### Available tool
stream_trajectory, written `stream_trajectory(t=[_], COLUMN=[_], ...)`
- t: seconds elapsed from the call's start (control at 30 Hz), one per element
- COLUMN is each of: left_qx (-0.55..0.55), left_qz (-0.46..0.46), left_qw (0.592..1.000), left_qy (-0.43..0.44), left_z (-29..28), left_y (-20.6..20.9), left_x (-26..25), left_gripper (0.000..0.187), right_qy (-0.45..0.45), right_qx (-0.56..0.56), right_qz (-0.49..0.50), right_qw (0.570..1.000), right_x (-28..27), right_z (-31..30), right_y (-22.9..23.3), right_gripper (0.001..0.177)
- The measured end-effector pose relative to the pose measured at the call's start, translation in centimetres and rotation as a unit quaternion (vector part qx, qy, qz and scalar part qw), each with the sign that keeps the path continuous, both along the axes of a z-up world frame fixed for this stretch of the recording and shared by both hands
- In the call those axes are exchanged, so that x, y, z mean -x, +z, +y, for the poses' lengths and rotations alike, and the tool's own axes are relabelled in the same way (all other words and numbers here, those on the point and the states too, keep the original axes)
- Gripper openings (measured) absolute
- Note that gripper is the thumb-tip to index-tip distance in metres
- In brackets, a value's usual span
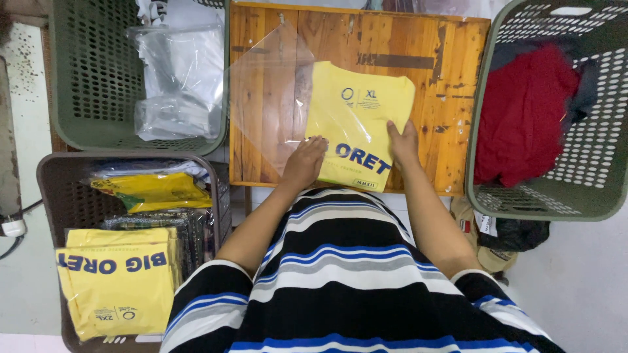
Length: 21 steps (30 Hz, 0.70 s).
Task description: A person folds a yellow t-shirt on a wooden table and then packages it into a clear plastic bag.
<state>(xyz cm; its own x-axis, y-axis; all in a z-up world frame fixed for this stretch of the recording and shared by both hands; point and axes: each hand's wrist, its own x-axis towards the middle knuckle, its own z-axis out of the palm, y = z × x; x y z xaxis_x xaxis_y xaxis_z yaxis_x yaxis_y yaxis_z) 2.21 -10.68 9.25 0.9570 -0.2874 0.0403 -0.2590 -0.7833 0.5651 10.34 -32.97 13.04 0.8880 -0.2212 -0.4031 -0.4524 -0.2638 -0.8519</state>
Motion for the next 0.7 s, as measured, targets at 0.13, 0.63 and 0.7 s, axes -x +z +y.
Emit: stream_trajectory(t=[0.13, 0.63, 0.7], left_qx=[0.108, -0.010, -0.014], left_qz=[0.052, 0.061, 0.089], left_qw=[0.988, 0.962, 0.953], left_qy=[0.096, 0.268, 0.290], left_z=[-0.8, -4.6, -5.6], left_y=[0.1, -0.5, 1.8], left_x=[-1.3, -4.6, -5.5], left_gripper=[0.039, 0.018, 0.020], right_qy=[-0.077, 0.320, 0.402], right_qx=[-0.060, 0.028, 0.079], right_qz=[-0.034, 0.116, 0.116], right_qw=[0.995, 0.940, 0.905], right_x=[1.1, -6.1, -7.7], right_z=[-4.3, -19.0, -17.0], right_y=[1.0, -0.2, 0.9], right_gripper=[0.043, 0.050, 0.051])
